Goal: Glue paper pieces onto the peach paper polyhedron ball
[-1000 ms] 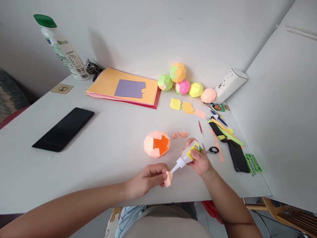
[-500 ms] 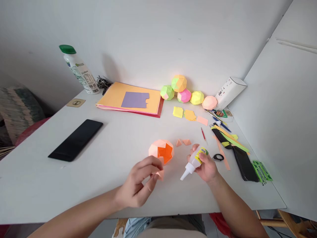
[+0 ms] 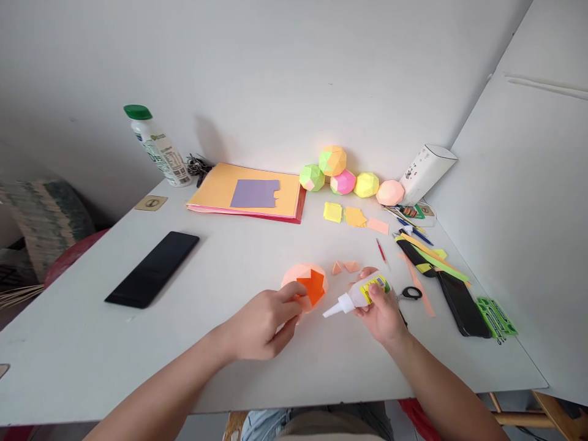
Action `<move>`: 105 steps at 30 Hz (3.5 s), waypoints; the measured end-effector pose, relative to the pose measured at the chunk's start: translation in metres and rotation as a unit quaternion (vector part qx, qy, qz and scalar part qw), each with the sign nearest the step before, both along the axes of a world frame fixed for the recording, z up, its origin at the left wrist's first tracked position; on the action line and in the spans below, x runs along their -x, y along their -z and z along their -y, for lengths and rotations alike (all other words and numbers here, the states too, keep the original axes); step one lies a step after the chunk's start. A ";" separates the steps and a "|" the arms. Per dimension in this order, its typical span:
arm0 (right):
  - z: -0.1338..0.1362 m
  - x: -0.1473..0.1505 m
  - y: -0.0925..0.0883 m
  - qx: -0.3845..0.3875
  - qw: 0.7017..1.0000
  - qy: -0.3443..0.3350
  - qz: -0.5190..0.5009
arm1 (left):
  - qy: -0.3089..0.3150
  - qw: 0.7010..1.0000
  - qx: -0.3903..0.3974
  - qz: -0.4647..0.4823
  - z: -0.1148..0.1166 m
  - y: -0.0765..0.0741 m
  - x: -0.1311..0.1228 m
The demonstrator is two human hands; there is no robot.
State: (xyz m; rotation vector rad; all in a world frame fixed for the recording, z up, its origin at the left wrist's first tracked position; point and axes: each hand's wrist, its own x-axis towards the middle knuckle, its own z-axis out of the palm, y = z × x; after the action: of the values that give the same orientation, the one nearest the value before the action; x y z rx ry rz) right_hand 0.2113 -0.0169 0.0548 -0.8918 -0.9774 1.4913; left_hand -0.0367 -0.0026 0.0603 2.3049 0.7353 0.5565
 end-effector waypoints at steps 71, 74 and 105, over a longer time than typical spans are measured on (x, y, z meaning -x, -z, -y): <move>0.014 0.008 -0.003 -0.595 0.706 0.098 0.371 | 0.055 0.951 0.229 0.199 0.003 0.007 -0.008; 0.015 0.010 -0.002 -0.598 0.705 0.096 0.369 | 0.057 0.952 0.232 0.193 0.003 0.008 -0.008; 0.015 0.005 -0.002 -0.593 0.699 0.106 0.384 | 0.052 0.951 0.235 0.195 0.004 0.016 -0.005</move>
State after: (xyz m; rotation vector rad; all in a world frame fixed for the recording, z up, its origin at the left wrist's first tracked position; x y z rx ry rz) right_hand 0.2062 -0.0320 0.0572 -0.5427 -1.9961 -0.0165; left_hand -0.0319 -0.0065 0.0443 1.7119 0.4840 0.6784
